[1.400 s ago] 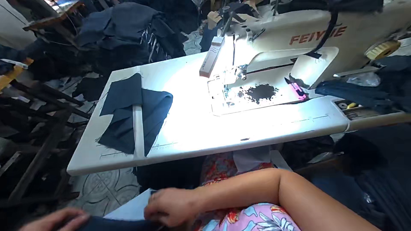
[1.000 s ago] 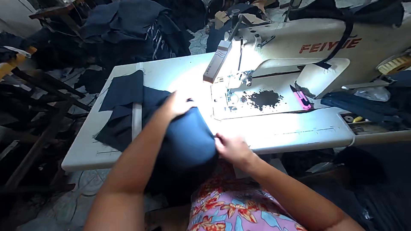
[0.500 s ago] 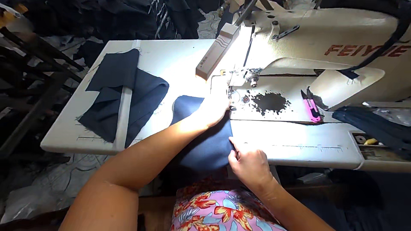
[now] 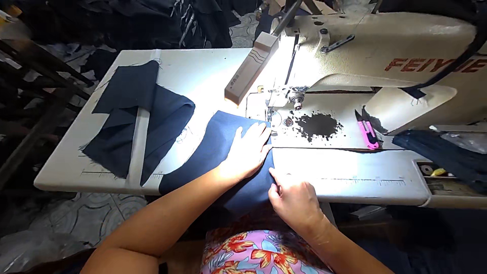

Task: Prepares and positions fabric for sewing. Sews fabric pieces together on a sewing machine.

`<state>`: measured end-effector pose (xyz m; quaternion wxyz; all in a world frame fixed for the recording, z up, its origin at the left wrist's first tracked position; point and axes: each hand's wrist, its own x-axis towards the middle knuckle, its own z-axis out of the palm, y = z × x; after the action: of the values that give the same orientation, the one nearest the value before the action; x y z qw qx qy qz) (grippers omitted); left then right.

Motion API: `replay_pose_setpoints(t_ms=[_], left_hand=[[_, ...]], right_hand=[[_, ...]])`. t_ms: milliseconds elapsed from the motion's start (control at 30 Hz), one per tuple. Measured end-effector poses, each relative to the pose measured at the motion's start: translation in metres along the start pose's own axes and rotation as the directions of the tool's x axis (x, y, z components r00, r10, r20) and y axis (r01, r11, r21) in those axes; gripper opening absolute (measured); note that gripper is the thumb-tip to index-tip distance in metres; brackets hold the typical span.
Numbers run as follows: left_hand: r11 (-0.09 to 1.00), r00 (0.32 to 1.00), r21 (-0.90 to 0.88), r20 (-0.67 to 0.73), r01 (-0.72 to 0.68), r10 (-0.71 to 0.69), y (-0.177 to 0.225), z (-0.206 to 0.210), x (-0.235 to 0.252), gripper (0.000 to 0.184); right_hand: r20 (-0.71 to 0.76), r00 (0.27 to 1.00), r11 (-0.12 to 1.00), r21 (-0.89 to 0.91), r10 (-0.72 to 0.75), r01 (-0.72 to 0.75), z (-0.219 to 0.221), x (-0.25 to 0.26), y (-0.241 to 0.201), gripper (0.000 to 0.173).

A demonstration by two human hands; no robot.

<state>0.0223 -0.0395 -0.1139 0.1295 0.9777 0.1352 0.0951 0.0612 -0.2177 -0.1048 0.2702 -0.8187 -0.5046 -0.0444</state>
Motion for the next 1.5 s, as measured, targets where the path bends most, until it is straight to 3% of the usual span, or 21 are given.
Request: replay_pose_setpoints(t_ms=[833,1133,1300,1500], left_hand=[[0.999,0.999,-0.019,0.040,-0.034,0.035,-0.009,-0.004,0.016,0.051],[0.998,0.999,-0.038,0.011,-0.043,0.043,-0.013,-0.001,0.020,0.051],[1.000,0.997,0.003,0.079,-0.007,0.007,-0.003,-0.016,0.015,0.048],[0.999,0.999,-0.033,0.040,0.014,-0.013,0.016,-0.011,-0.033,0.053]], right_hand=[[0.073,0.995,0.997,0.003,0.075,-0.075,-0.004,0.016,0.002,0.037],[0.011,0.997,0.997,-0.027,0.075,-0.074,0.001,0.016,0.005,0.035],[-0.046,0.991,0.992,0.031,-0.124,0.125,0.005,0.011,0.034,0.028],[0.047,0.881,0.874,0.165,-0.470,0.457,-0.007,0.017,0.078,0.031]])
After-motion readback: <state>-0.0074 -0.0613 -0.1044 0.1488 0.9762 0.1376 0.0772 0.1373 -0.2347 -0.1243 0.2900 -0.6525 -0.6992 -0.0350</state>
